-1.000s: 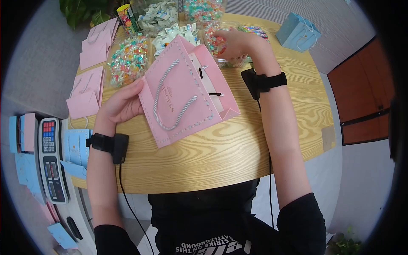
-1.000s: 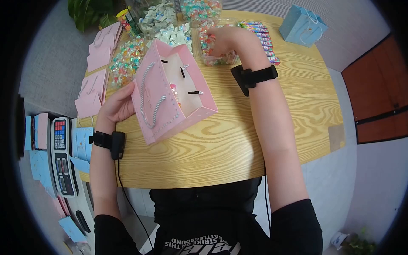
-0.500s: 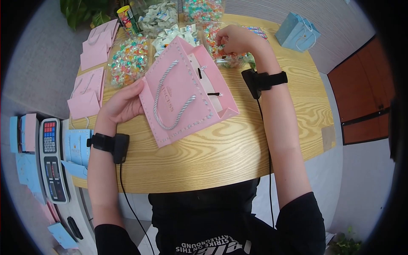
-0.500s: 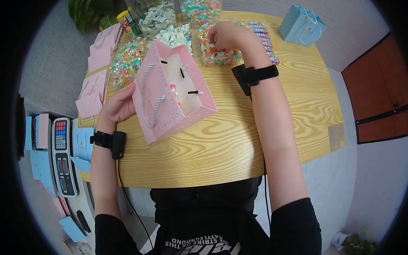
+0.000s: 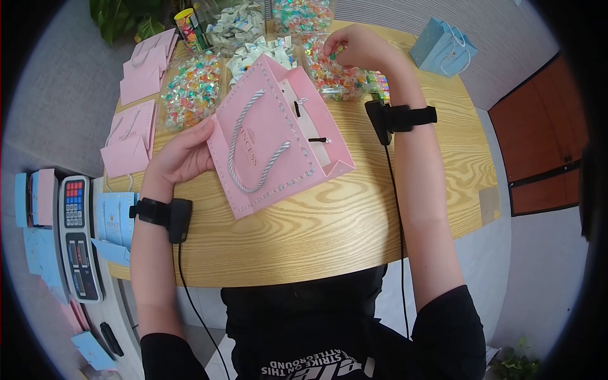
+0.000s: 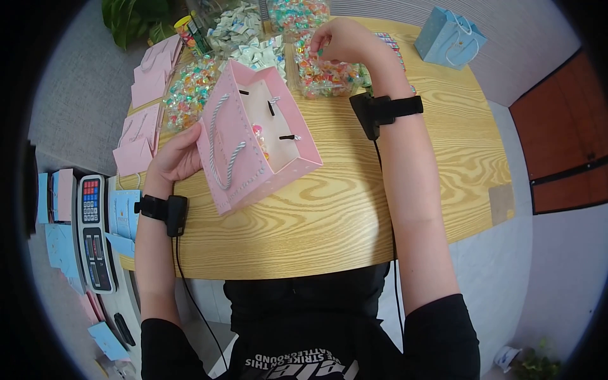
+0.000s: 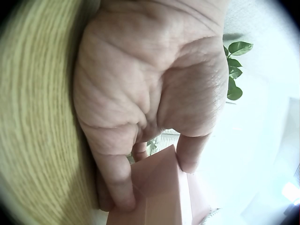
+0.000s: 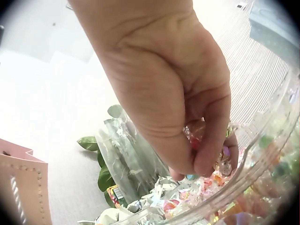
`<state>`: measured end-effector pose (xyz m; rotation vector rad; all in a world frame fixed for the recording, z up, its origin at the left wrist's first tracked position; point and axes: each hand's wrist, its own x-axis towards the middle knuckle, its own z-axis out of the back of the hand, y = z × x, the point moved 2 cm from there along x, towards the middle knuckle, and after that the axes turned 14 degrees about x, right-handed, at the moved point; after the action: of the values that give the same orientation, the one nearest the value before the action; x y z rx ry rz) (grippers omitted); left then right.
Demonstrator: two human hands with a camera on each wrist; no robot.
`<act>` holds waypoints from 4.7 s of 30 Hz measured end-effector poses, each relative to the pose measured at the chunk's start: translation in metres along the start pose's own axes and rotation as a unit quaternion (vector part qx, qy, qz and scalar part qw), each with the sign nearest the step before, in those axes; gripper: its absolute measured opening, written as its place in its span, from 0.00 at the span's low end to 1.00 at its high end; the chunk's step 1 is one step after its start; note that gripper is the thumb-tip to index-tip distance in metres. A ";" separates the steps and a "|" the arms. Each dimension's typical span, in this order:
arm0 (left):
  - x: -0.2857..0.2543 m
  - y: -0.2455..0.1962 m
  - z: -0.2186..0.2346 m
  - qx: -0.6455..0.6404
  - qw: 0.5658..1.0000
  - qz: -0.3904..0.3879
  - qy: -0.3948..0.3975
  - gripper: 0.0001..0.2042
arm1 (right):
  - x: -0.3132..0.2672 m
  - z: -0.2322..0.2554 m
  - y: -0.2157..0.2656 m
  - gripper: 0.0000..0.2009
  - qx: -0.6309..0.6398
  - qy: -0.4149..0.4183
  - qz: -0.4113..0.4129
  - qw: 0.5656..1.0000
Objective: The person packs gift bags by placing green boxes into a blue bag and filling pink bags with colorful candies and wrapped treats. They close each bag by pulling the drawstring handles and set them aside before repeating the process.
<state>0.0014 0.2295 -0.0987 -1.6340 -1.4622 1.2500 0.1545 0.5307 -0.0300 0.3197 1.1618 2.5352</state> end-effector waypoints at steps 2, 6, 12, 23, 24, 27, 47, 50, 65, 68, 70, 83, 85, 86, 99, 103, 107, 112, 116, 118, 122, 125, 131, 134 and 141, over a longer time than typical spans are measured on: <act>0.000 0.000 0.001 -0.001 1.000 0.001 0.000 0.24 | 0.000 0.002 0.000 0.12 -0.007 -0.005 0.011 1.000; 0.001 0.001 0.001 -0.003 1.000 -0.001 0.000 0.24 | -0.001 0.008 0.000 0.12 -0.018 -0.031 0.035 0.999; 0.000 0.000 0.000 -0.006 1.000 0.001 0.007 0.25 | -0.008 0.018 0.014 0.11 -0.024 -0.043 0.046 0.998; 0.001 -0.001 -0.003 -0.003 1.000 -0.008 0.021 0.26 | -0.071 -0.007 0.122 0.09 0.075 0.203 0.177 0.960; 0.001 -0.002 -0.003 -0.003 1.000 -0.008 0.021 0.26 | -0.071 -0.009 0.120 0.09 0.075 0.202 0.177 0.960; 0.000 -0.002 -0.003 -0.013 1.000 -0.002 0.021 0.26 | -0.070 -0.026 0.129 0.11 -0.025 0.221 0.215 0.951; 0.002 0.002 0.003 -0.019 0.999 -0.007 0.024 0.25 | -0.063 0.041 0.098 0.12 -0.030 -0.026 0.003 0.999; 0.002 0.002 0.003 -0.022 1.000 -0.001 0.021 0.25 | -0.041 0.036 0.044 0.22 -0.136 -0.038 -0.050 0.989; 0.001 -0.001 -0.002 -0.028 0.999 -0.009 0.033 0.26 | 0.000 -0.033 0.006 0.30 -0.178 0.056 -0.144 0.972; 0.002 0.001 0.002 -0.030 0.999 -0.010 0.036 0.26 | -0.001 -0.027 0.007 0.27 -0.129 0.099 -0.159 0.974; 0.002 0.001 0.001 -0.028 0.999 -0.010 0.036 0.26 | -0.001 -0.025 -0.001 0.25 -0.110 0.093 -0.138 0.980; 0.002 0.000 0.001 -0.025 0.999 -0.004 0.024 0.25 | 0.003 -0.009 -0.007 0.14 -0.095 0.069 -0.127 0.985; 0.002 0.000 0.000 -0.025 0.999 -0.006 0.026 0.25 | 0.004 -0.008 -0.012 0.13 -0.069 0.056 -0.107 0.990; 0.002 0.000 0.000 -0.025 0.999 -0.007 0.030 0.25 | 0.005 -0.007 -0.012 0.13 -0.042 0.043 -0.088 0.994; 0.002 0.000 -0.001 -0.024 0.999 -0.002 0.022 0.26 | -0.006 -0.018 0.007 0.14 -0.034 0.072 -0.138 0.987; 0.002 0.001 0.002 -0.026 0.999 -0.005 0.025 0.26 | -0.005 -0.024 0.009 0.14 -0.062 0.096 -0.140 0.984; 0.002 0.000 0.000 -0.029 0.999 -0.010 0.025 0.26 | 0.001 -0.027 0.000 0.16 -0.091 0.091 -0.102 0.986; 0.002 0.000 -0.001 -0.029 0.999 -0.007 0.020 0.25 | 0.001 -0.022 0.001 0.15 -0.096 0.084 -0.086 0.988; 0.002 0.000 -0.001 -0.028 0.999 -0.012 0.032 0.26 | 0.002 -0.017 -0.002 0.12 -0.100 0.062 -0.049 0.992; 0.002 0.000 -0.001 -0.030 0.999 -0.012 0.033 0.26 | -0.001 -0.014 0.000 0.11 -0.083 0.059 -0.061 0.993; 0.001 0.000 -0.001 -0.037 0.999 -0.014 0.029 0.25 | -0.002 -0.009 0.003 0.09 -0.054 0.066 -0.070 0.994; 0.001 0.000 0.001 -0.038 0.999 -0.008 0.028 0.25 | -0.003 -0.006 0.007 0.09 -0.029 0.050 -0.054 0.997; 0.001 0.000 0.001 -0.032 0.999 -0.006 0.026 0.25 | -0.008 -0.004 0.016 0.11 -0.034 0.033 -0.034 0.998; 0.001 0.000 0.001 -0.025 0.999 -0.008 0.030 0.25 | -0.007 -0.003 0.015 0.12 -0.027 0.028 -0.026 0.999; 0.001 0.002 0.003 -0.027 0.999 -0.006 0.021 0.25 | -0.006 0.003 0.015 0.12 -0.066 0.007 0.007 0.998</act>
<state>-0.0009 0.2299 -0.1015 -1.6747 -1.4885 1.1717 0.1584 0.5210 -0.0169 0.2786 0.9936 2.6147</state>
